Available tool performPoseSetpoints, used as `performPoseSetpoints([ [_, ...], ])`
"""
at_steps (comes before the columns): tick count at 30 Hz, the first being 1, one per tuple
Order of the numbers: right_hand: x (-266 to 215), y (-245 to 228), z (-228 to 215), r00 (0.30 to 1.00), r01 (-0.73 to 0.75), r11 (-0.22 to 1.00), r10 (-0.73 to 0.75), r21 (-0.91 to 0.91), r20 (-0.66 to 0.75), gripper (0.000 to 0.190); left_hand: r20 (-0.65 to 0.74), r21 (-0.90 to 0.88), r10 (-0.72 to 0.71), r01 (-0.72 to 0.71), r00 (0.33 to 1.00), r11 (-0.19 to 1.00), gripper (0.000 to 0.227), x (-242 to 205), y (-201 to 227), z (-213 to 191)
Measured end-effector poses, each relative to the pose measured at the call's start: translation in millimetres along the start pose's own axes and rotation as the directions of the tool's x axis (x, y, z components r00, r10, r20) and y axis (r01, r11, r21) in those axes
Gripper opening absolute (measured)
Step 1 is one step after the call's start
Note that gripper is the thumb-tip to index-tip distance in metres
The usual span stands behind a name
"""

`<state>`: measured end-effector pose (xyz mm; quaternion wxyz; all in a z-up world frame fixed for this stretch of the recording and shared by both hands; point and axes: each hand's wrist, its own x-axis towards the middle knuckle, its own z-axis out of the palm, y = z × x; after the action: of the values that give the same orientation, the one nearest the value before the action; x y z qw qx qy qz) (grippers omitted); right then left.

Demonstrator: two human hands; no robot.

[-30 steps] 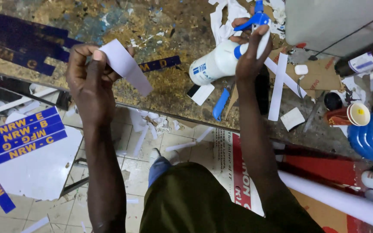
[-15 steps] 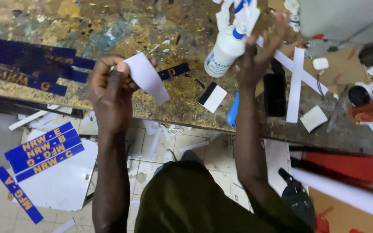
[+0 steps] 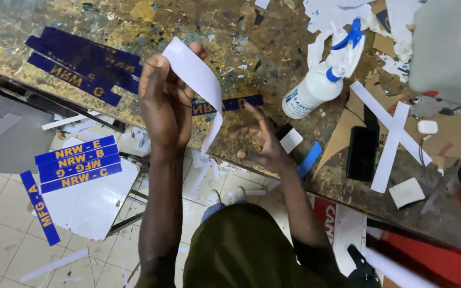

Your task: The person sprays a blue vinyl sticker with a spray bottle and rubs it with their hand. They then pick up a white paper strip, spray it, and apply it to the blue sticker on the table, smoothing it down with a squeegee tool. The person repeats this process with another blue sticker.

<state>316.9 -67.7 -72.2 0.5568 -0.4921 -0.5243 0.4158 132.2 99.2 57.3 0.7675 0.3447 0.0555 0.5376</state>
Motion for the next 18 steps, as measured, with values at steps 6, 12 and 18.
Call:
performPoseSetpoints([
  [6,21,14,49,0.994,0.076,0.993,-0.068,-0.089,0.085,0.129,-0.168,-0.069,0.075,-0.088,0.983,0.994,0.030,-29,1,-16],
  [12,49,39,95,0.934,0.154,0.954,-0.225,-0.256,-0.276,0.120,-0.231,-0.040,0.124,-0.137,0.965,0.990,0.020,-50,-7,-9],
  [18,69,23,110,0.856,0.094,0.956,-0.220,-0.279,-0.468,0.063,-0.228,-0.065,0.100,-0.117,0.969,0.991,0.018,-34,7,-11],
])
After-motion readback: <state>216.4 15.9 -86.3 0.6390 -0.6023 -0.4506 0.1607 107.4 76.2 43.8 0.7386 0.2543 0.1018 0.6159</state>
